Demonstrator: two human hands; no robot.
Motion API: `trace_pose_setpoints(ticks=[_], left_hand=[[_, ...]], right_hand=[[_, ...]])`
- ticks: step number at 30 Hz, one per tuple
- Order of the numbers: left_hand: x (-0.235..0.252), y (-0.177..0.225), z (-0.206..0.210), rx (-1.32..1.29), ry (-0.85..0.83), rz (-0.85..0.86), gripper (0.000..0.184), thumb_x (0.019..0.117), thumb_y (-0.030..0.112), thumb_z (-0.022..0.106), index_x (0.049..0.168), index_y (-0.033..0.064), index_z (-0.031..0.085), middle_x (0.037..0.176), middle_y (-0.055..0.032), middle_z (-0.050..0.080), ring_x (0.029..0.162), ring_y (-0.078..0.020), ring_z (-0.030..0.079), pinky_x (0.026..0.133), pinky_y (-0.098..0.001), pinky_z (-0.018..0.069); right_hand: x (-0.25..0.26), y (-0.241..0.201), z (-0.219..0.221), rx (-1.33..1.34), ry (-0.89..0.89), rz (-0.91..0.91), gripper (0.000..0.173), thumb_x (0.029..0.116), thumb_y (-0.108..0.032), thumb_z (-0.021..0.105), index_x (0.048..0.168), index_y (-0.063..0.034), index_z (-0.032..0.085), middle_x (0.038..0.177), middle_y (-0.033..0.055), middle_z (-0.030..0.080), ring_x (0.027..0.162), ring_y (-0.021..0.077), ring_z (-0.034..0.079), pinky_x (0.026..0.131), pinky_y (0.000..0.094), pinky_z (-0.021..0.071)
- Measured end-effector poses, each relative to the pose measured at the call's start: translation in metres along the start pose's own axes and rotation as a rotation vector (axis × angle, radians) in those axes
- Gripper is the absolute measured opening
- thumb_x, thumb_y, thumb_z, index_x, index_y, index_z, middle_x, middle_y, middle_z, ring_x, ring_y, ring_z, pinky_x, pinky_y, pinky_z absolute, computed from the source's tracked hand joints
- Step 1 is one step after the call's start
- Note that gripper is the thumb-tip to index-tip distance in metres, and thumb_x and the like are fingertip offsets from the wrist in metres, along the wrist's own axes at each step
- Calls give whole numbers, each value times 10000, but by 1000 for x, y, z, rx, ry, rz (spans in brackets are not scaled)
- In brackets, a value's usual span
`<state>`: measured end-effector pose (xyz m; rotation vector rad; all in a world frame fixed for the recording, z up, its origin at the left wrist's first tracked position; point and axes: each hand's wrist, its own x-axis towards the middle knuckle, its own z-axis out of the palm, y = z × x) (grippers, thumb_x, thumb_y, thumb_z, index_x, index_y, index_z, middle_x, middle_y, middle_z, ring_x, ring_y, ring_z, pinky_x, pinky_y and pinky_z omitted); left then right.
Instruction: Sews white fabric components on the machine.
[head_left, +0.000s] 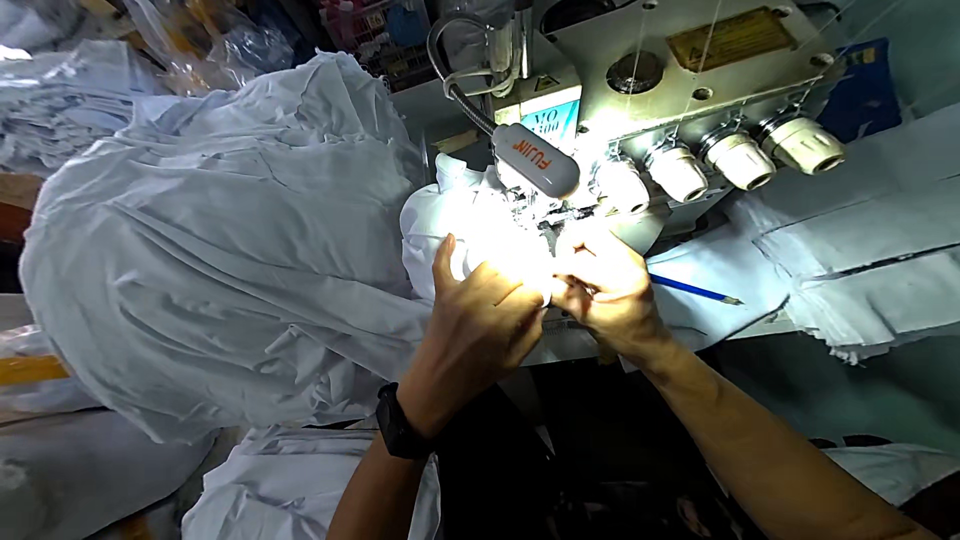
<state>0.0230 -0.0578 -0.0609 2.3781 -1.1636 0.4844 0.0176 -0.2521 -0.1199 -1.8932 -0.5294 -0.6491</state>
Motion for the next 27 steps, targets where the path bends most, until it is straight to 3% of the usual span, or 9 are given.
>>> trace_pose_setpoints(ticks=[1,3,6,10,15,20,22,24,27], left_hand=[[-2,-3,2,41,0,-8,102,873,231,733,833,138,747,750,-3,640,813,-193,628,1070,-660,281],[-6,-11,6,114,-2,-31,172,831,244,744,949,120,741,958,-58,681,1018,-264,643,1085,-671,294],[-8,-17,10,73,22,-71,200,851,88,677,1031,52,756,1177,-115,727,1227,-295,643,1118,-668,329],[-4,-21,13,-3,19,-102,186,851,44,659,993,23,778,1126,-118,758,1154,-267,696,1109,-637,371],[2,-29,13,-39,28,-114,157,838,36,660,943,19,776,1106,-132,762,1143,-279,704,1108,-625,382],[15,-42,11,-58,0,-145,160,818,3,665,943,-12,763,1147,-144,752,1189,-298,682,1114,-624,387],[23,-53,13,-85,38,-153,177,820,-35,664,971,-24,757,1166,-152,745,1193,-305,676,1100,-575,430],[42,-67,18,-99,142,-199,138,818,-30,698,936,-25,769,1073,-156,771,1104,-302,720,1033,-511,495],[63,-73,17,-68,172,-352,174,846,-11,689,993,-79,755,1073,-234,751,1092,-354,713,1011,-465,508]], right_hand=[[-4,-2,0,8,-3,-14,124,884,-95,723,829,15,726,937,99,616,877,45,582,787,120,480],[-12,-3,2,61,-6,-31,90,888,-62,711,856,16,744,923,97,622,851,36,584,759,113,484],[-13,-1,3,120,-9,-38,69,888,-43,714,869,18,742,935,91,623,865,34,583,771,112,484],[-8,2,5,126,20,-22,70,877,-47,731,871,22,737,940,86,630,902,38,599,814,117,493],[0,0,6,55,23,2,94,879,-83,744,911,5,752,911,72,609,847,17,574,773,96,467],[4,2,12,-89,70,44,105,874,-110,740,861,-7,751,886,89,613,827,88,580,736,168,470],[-5,-5,17,-75,117,52,110,912,-114,716,877,-12,736,908,88,613,819,81,588,725,173,497],[-29,-8,27,-25,184,73,126,940,-132,690,886,-29,737,887,75,633,790,60,595,700,169,503],[-74,10,41,-27,94,190,247,942,-181,692,758,-18,706,788,93,637,683,81,582,620,189,485]])
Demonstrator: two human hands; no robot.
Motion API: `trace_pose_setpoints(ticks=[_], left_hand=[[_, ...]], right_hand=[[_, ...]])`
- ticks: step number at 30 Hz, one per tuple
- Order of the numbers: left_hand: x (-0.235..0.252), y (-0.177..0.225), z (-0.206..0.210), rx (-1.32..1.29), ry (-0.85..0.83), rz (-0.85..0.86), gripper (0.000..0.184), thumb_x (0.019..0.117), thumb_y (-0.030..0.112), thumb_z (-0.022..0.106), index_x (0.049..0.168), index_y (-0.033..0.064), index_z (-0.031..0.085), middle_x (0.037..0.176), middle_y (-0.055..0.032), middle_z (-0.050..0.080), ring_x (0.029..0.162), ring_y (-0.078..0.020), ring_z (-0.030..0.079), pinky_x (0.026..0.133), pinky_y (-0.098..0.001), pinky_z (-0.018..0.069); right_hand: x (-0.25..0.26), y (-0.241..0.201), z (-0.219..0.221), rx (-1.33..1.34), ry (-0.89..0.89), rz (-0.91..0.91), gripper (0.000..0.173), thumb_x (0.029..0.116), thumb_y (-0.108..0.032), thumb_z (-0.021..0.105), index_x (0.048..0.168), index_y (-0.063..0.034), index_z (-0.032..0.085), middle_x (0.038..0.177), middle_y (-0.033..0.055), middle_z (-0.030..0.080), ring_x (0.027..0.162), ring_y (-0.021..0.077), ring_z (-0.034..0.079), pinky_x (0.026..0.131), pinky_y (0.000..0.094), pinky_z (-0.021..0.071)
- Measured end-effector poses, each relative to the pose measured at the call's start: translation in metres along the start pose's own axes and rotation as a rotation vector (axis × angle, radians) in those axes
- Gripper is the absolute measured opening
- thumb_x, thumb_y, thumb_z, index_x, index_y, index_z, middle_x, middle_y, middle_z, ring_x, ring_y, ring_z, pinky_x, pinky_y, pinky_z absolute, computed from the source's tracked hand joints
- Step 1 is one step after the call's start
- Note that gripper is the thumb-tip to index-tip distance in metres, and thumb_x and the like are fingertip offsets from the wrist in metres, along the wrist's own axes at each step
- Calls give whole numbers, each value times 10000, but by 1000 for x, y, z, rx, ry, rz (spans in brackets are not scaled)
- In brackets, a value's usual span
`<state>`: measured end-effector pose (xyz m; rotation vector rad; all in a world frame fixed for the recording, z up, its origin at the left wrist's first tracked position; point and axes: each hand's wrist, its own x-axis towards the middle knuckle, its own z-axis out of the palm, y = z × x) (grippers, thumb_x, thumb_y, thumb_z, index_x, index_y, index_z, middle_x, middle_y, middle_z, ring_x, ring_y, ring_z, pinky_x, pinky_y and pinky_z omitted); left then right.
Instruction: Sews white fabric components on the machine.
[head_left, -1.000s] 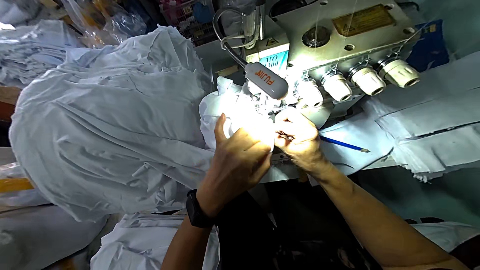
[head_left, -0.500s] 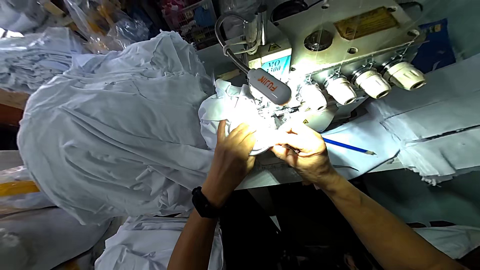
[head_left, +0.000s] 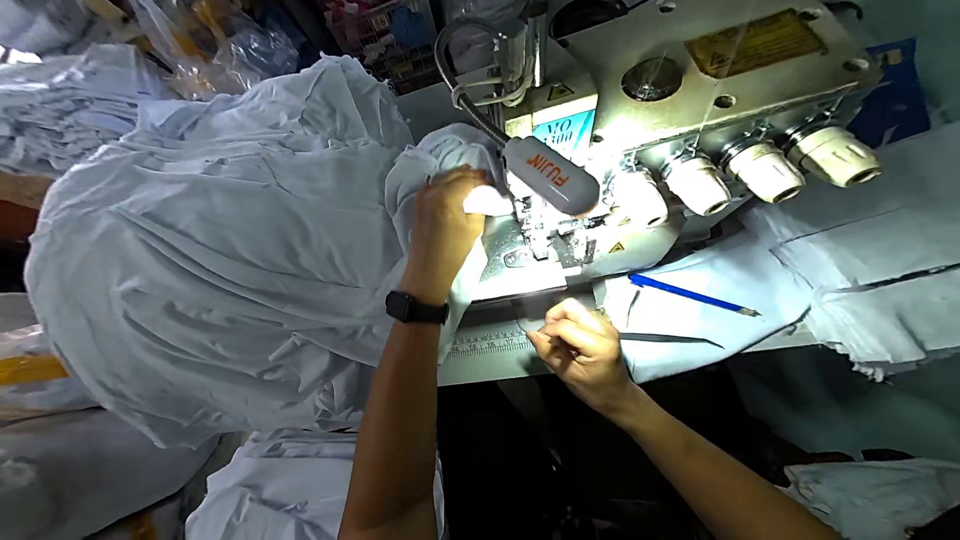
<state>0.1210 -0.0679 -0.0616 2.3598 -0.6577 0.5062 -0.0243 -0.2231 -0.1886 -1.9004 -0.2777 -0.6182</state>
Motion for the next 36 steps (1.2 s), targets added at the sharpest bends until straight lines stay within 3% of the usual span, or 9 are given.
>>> trace_pose_setpoints(ticks=[6,10,14,20,24,26,28,34,36], left_hand=[[-31,5,3,21,72,-207,248,935,23,642,1156,-49,729,1249,-206,709,1236,-319,653,1084,-460,475],[-93,32,6,12,232,-164,222,930,-37,609,1127,-79,703,1283,-219,683,1263,-320,638,1097,-434,500],[-118,45,15,12,353,-196,193,886,-25,654,1053,-83,732,1212,-227,714,1238,-335,654,1080,-397,505],[-122,50,21,59,356,-203,209,874,-3,671,1062,-47,751,1231,-208,713,1267,-330,635,1096,-393,492],[-127,50,2,-26,290,-243,203,809,49,727,1003,7,769,1180,-112,748,1238,-253,651,1126,-548,399],[-128,55,-22,-340,213,-385,206,836,55,757,1039,46,723,975,12,738,929,-41,684,878,-269,556],[-129,53,-45,-743,22,-418,246,844,4,737,1019,126,614,823,66,684,712,-8,659,653,-222,587],[-127,59,-76,-660,-485,29,112,836,20,764,878,-11,665,800,-35,679,759,-25,645,726,-188,554],[-130,64,-95,-611,-476,66,124,835,44,764,868,1,653,846,-39,689,831,-47,667,797,-220,569]], right_hand=[[1,14,-15,56,-88,49,384,947,-285,691,661,-38,620,599,19,566,563,24,505,538,176,405],[51,-17,-47,-125,-152,3,637,1031,-660,377,919,-89,635,632,-17,508,537,58,479,500,260,404],[86,-49,-49,-481,-132,-135,361,1004,-325,602,1015,26,689,739,137,613,572,253,553,505,389,403],[96,-69,-25,-749,-201,-183,222,983,-162,610,972,28,725,863,229,660,644,396,640,501,498,435],[101,-66,-35,-470,-252,-169,232,988,-179,614,914,-4,746,781,170,679,667,332,662,557,489,482],[106,-66,-52,-227,-319,-69,231,976,-252,646,943,-44,742,808,66,651,680,137,582,600,313,463],[106,-69,-63,35,-340,23,221,898,-245,727,1022,-63,722,850,-48,640,688,-61,546,616,93,464],[104,-94,-45,361,-551,-154,247,1030,-105,529,1147,40,693,1043,10,714,836,-110,593,749,68,498],[99,-91,-34,362,-780,-123,228,1037,-121,528,1022,-11,727,860,-38,685,722,-115,555,662,71,462]])
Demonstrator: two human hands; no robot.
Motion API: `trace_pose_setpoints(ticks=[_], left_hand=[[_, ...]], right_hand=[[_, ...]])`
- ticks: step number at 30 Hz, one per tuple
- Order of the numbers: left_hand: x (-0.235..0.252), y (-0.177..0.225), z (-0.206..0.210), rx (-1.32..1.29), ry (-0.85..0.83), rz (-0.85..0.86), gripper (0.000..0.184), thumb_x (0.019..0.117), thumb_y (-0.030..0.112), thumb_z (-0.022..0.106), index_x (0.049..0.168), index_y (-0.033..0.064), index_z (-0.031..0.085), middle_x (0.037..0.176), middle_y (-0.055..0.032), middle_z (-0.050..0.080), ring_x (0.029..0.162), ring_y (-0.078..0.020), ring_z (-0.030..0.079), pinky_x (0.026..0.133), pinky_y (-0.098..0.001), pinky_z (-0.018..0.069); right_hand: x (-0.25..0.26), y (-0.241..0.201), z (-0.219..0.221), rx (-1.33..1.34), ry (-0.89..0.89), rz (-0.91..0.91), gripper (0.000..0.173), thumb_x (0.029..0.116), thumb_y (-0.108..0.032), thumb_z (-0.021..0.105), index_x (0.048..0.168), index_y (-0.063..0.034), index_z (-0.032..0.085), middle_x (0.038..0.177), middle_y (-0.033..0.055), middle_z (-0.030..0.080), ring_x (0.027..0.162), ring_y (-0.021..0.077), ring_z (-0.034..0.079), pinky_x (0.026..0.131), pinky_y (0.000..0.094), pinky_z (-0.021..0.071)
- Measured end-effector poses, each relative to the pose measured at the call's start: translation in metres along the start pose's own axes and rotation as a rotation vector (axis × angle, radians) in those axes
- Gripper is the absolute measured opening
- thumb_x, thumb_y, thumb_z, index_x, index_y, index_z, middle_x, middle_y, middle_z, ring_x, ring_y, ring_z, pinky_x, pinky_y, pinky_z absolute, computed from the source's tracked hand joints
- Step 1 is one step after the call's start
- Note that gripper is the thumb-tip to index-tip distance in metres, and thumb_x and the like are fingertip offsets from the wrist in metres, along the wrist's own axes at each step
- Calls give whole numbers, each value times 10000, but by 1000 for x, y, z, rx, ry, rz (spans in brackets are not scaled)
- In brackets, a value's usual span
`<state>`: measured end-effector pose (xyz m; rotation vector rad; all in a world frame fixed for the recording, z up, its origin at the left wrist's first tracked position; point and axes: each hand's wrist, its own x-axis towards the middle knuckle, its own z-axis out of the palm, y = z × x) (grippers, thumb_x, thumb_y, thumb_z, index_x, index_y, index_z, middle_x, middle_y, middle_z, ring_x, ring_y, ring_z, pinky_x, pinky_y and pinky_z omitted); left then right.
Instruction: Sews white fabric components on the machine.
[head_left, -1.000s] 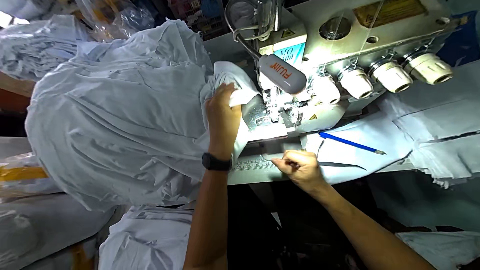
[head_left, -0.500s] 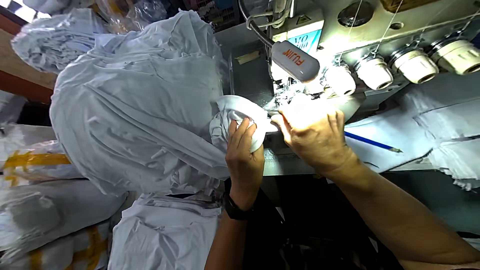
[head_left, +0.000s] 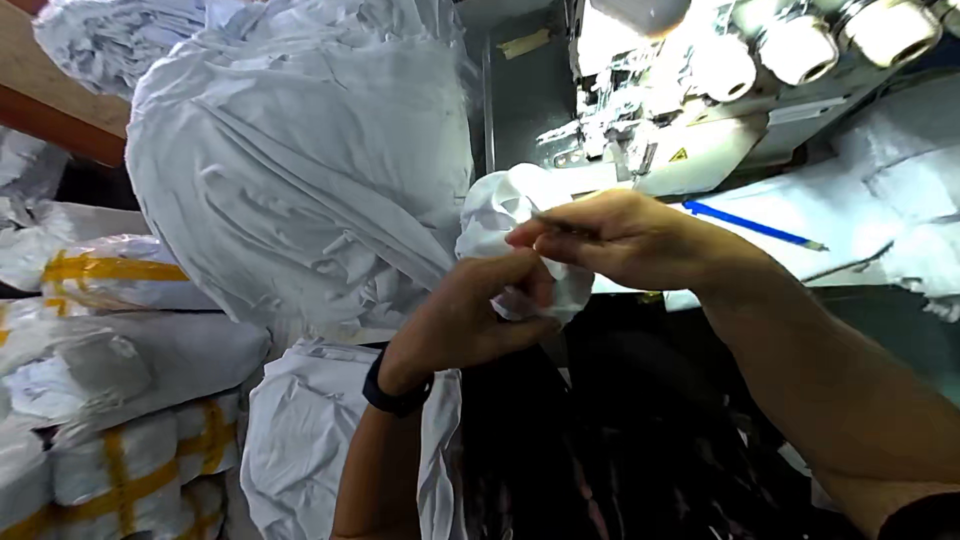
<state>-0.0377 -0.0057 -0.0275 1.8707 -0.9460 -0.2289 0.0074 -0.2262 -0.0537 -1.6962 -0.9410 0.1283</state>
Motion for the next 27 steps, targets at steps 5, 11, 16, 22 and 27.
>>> trace_pose_setpoints(ticks=[5,11,16,22,27], left_hand=[[-34,13,-13,237,244,-48,211,762,-45,759,945,-21,656,919,-58,703,877,-62,677,819,-217,572],[-44,-12,9,653,559,209,153,900,31,681,758,68,638,799,-62,603,849,-158,607,1024,-400,429],[-42,-25,20,746,614,342,180,909,31,670,750,87,608,824,-62,587,864,-175,597,1031,-437,409],[-36,-14,22,650,392,65,255,869,-10,715,1120,1,670,1084,-174,602,843,-199,615,741,-287,540],[-29,-23,20,312,183,-70,53,868,16,763,908,-17,751,1003,-124,699,928,-144,678,841,-260,567]], right_hand=[[-15,5,5,65,-85,12,118,943,-153,687,876,-56,691,706,-75,602,612,-92,507,551,71,416],[-42,-4,27,-429,346,-309,50,873,-18,659,875,28,641,900,130,633,745,79,571,637,145,463],[-55,8,32,-604,435,-430,47,922,14,621,888,31,592,917,180,623,769,163,597,646,204,475],[-59,-3,29,-240,400,-149,126,876,-75,723,892,-2,622,843,27,626,731,-39,549,646,73,453],[-56,-5,23,-355,398,118,285,967,-158,680,1196,9,651,963,87,615,640,43,461,559,172,390]])
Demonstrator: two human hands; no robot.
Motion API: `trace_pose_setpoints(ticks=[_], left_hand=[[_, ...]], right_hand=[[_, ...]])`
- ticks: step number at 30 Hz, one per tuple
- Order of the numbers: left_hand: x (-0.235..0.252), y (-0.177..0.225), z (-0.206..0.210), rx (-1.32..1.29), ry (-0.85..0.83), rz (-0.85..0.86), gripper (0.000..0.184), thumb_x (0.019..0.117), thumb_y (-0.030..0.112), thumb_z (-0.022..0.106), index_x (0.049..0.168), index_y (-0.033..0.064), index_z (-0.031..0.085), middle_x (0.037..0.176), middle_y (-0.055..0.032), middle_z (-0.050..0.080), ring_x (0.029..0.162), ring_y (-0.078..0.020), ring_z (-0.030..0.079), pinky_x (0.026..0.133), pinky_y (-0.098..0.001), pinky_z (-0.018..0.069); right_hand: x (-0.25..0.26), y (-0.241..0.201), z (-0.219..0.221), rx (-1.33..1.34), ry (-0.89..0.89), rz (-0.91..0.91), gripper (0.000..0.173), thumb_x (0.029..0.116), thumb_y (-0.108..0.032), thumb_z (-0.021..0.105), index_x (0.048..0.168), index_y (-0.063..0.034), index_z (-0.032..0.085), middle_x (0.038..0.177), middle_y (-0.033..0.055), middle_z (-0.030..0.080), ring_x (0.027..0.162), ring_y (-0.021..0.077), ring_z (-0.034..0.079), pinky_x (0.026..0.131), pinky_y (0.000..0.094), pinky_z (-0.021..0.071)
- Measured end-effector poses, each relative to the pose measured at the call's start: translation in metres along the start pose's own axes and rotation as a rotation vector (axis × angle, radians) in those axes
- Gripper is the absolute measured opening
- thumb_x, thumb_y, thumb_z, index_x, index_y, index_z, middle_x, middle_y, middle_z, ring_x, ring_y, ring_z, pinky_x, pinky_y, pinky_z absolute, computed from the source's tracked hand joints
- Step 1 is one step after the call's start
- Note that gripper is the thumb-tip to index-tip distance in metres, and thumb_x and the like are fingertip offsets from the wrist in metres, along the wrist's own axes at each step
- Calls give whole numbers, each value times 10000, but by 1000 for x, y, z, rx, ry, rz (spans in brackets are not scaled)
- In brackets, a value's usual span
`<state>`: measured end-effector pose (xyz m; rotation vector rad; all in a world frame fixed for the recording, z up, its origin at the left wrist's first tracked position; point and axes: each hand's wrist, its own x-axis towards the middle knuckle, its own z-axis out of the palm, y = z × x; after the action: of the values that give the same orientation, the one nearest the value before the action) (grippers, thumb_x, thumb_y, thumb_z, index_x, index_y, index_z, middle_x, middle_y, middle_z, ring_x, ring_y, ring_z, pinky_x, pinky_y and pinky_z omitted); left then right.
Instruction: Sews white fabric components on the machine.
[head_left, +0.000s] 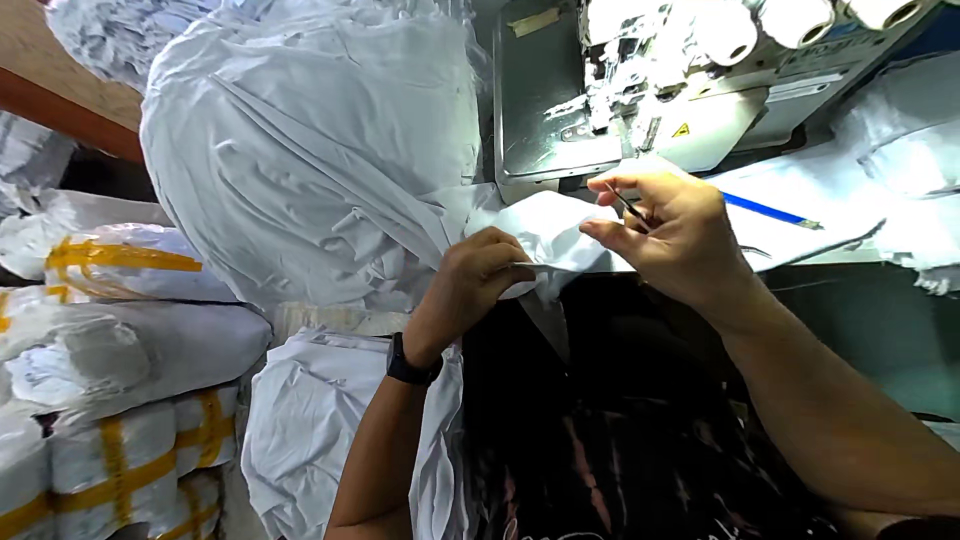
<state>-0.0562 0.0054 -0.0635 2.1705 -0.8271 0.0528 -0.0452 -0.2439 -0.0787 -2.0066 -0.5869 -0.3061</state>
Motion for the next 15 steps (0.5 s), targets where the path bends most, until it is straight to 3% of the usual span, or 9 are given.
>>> trace_pose_setpoints(ticks=[2,5,8,10,12,13,15], left_hand=[[0,0,-5,-82,-19,-23,50,875,22,752,888,-20,728,1074,-120,669,982,-126,650,862,-243,546],[-1,1,-10,-108,-46,-1,103,944,90,677,913,0,717,935,-65,694,902,-107,642,888,-317,495],[-5,2,-17,-104,-94,56,143,952,123,667,896,12,737,875,-42,701,886,-114,654,984,-394,468],[-13,2,-23,-133,-85,33,161,937,142,698,891,-6,744,971,-71,721,953,-126,663,943,-345,497],[-24,2,-30,-90,4,-76,137,949,97,679,949,-37,710,1069,-105,696,1018,-124,661,925,-275,539],[-28,1,-32,-57,68,-150,136,977,89,646,987,-37,694,1074,-101,685,1003,-105,655,906,-252,537],[-34,-1,-32,-17,181,-291,102,997,86,624,1000,-2,676,993,-58,663,862,-44,641,767,-177,541]], right_hand=[[0,1,5,94,-15,-103,241,971,-144,675,1131,36,693,1046,98,655,738,17,535,638,130,453],[-3,3,12,209,-86,-188,260,984,-199,678,1078,38,730,1113,96,686,834,-12,592,725,100,498],[-8,10,23,151,-141,-242,204,974,-167,671,1027,15,748,1000,85,710,840,54,646,768,166,536],[-17,11,30,107,-190,-263,130,940,-95,641,941,-22,749,894,59,705,792,94,659,723,225,548],[-29,7,36,58,-248,-286,139,918,-75,618,936,-44,752,872,57,698,720,130,660,608,279,539],[-35,5,39,38,-267,-301,142,913,-69,613,938,-44,750,851,61,688,671,145,648,548,295,517],[-45,3,46,-1,-283,-326,160,897,-44,610,952,-37,760,783,65,654,585,163,607,472,307,464]])
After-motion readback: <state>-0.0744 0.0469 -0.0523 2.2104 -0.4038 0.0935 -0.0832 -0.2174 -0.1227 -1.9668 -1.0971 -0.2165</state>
